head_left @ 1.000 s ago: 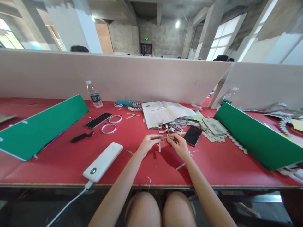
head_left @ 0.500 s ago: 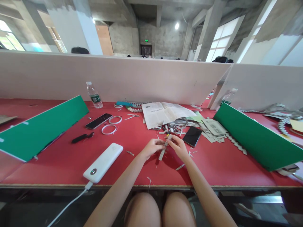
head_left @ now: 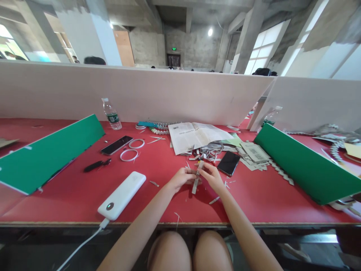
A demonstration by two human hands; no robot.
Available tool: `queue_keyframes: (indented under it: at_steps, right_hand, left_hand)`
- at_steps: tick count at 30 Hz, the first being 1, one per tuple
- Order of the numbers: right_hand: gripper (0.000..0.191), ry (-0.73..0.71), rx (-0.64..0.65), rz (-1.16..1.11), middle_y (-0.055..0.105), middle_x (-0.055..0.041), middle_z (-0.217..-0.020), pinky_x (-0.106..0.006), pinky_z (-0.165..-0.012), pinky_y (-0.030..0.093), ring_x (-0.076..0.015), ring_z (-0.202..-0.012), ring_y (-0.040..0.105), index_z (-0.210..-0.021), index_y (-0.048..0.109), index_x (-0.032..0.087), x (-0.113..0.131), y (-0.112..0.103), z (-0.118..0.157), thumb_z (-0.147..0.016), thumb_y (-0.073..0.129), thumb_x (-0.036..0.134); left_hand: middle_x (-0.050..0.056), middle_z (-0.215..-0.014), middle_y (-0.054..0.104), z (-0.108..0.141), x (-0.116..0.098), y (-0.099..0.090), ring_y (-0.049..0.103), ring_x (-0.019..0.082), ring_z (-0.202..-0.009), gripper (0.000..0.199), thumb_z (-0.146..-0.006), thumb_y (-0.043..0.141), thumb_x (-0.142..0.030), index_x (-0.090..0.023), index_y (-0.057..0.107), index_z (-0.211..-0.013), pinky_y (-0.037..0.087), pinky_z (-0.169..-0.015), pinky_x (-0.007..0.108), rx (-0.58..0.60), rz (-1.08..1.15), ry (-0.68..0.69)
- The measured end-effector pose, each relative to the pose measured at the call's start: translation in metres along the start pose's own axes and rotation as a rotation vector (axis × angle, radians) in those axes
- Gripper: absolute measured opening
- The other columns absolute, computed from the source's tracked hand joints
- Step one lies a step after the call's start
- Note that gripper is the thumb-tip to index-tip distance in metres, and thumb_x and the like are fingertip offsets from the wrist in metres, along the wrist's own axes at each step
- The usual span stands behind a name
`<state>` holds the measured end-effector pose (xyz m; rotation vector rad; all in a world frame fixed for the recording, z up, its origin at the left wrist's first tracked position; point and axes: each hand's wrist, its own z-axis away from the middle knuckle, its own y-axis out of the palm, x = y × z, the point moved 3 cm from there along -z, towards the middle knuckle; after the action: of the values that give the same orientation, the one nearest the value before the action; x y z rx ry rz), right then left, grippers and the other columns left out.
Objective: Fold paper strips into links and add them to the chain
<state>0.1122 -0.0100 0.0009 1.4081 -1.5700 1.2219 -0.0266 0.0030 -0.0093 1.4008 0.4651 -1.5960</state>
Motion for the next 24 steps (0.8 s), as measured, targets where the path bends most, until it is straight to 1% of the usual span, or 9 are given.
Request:
queue_keyframes:
  at_steps: [4, 8, 12, 16, 19, 22, 24]
  right_hand:
    - [0.019, -0.017, -0.071, 0.065, 0.066, -0.0043, -0.081, -0.027, -0.066, 0.045, -0.0169, -0.073, 0.058, -0.085, 0.067, 0.018, 0.002, 0.0, 0.0, -0.078, 0.053, 0.027]
    - [0.022, -0.031, -0.085, 0.117, 0.066, -0.0041, -0.083, -0.027, -0.067, 0.044, -0.0169, -0.075, 0.058, -0.086, 0.069, 0.019, 0.005, 0.001, 0.0, -0.076, 0.05, 0.021]
    - [0.023, 0.002, -0.061, 0.038, 0.067, -0.0046, -0.089, -0.028, -0.073, 0.044, -0.0182, -0.081, 0.058, -0.09, 0.068, 0.019, 0.005, 0.001, -0.001, -0.077, 0.05, 0.024]
    - [0.023, 0.076, -0.031, -0.024, 0.066, -0.0034, -0.083, -0.028, -0.07, 0.043, -0.0178, -0.076, 0.057, -0.092, 0.068, 0.019, 0.0, -0.001, -0.002, -0.079, 0.052, 0.03]
    - [0.025, 0.1, -0.006, -0.072, 0.064, -0.0019, -0.079, -0.028, -0.068, 0.043, -0.0169, -0.073, 0.056, -0.095, 0.067, 0.02, -0.005, -0.002, -0.001, -0.079, 0.051, 0.03]
    - [0.025, 0.105, -0.01, -0.099, 0.065, -0.0023, -0.081, -0.028, -0.07, 0.044, -0.0174, -0.075, 0.056, -0.095, 0.067, 0.021, -0.007, -0.002, -0.001, -0.079, 0.05, 0.029]
    - [0.024, 0.103, -0.022, -0.093, 0.065, -0.0032, -0.085, -0.029, -0.072, 0.044, -0.0182, -0.078, 0.057, -0.092, 0.068, 0.02, -0.007, -0.003, -0.002, -0.078, 0.051, 0.028]
  left_hand:
    - [0.012, -0.08, 0.07, -0.001, 0.001, 0.001, 0.067, 0.023, -0.074, 0.036, -0.055, 0.076, -0.031, -0.01, 0.068, -0.083, 0.05, -0.074, 0.034, -0.018, -0.022, 0.012]
    - [0.012, -0.079, 0.071, -0.001, 0.0, 0.003, 0.067, 0.022, -0.073, 0.033, -0.055, 0.076, -0.032, -0.01, 0.068, -0.08, 0.05, -0.073, 0.033, 0.004, -0.004, 0.007]
    - [0.011, -0.078, 0.071, 0.0, -0.001, 0.003, 0.068, 0.022, -0.073, 0.036, -0.054, 0.077, -0.031, -0.01, 0.068, -0.081, 0.05, -0.074, 0.034, -0.007, 0.021, 0.0]
    - [0.012, -0.077, 0.071, 0.0, -0.001, 0.003, 0.068, 0.023, -0.073, 0.038, -0.053, 0.078, -0.03, -0.009, 0.068, -0.084, 0.05, -0.076, 0.035, 0.007, 0.029, -0.003]
    - [0.012, -0.078, 0.071, 0.001, -0.002, 0.004, 0.068, 0.023, -0.074, 0.038, -0.054, 0.078, -0.03, -0.009, 0.068, -0.084, 0.05, -0.077, 0.035, 0.012, 0.035, -0.001]
    - [0.012, -0.079, 0.071, 0.003, -0.004, 0.004, 0.068, 0.024, -0.074, 0.039, -0.054, 0.078, -0.03, -0.01, 0.068, -0.086, 0.051, -0.076, 0.035, 0.007, 0.038, 0.001]
    - [0.012, -0.079, 0.071, 0.004, -0.005, 0.005, 0.068, 0.024, -0.074, 0.039, -0.053, 0.078, -0.03, -0.009, 0.069, -0.085, 0.051, -0.075, 0.035, 0.0, 0.03, 0.003]
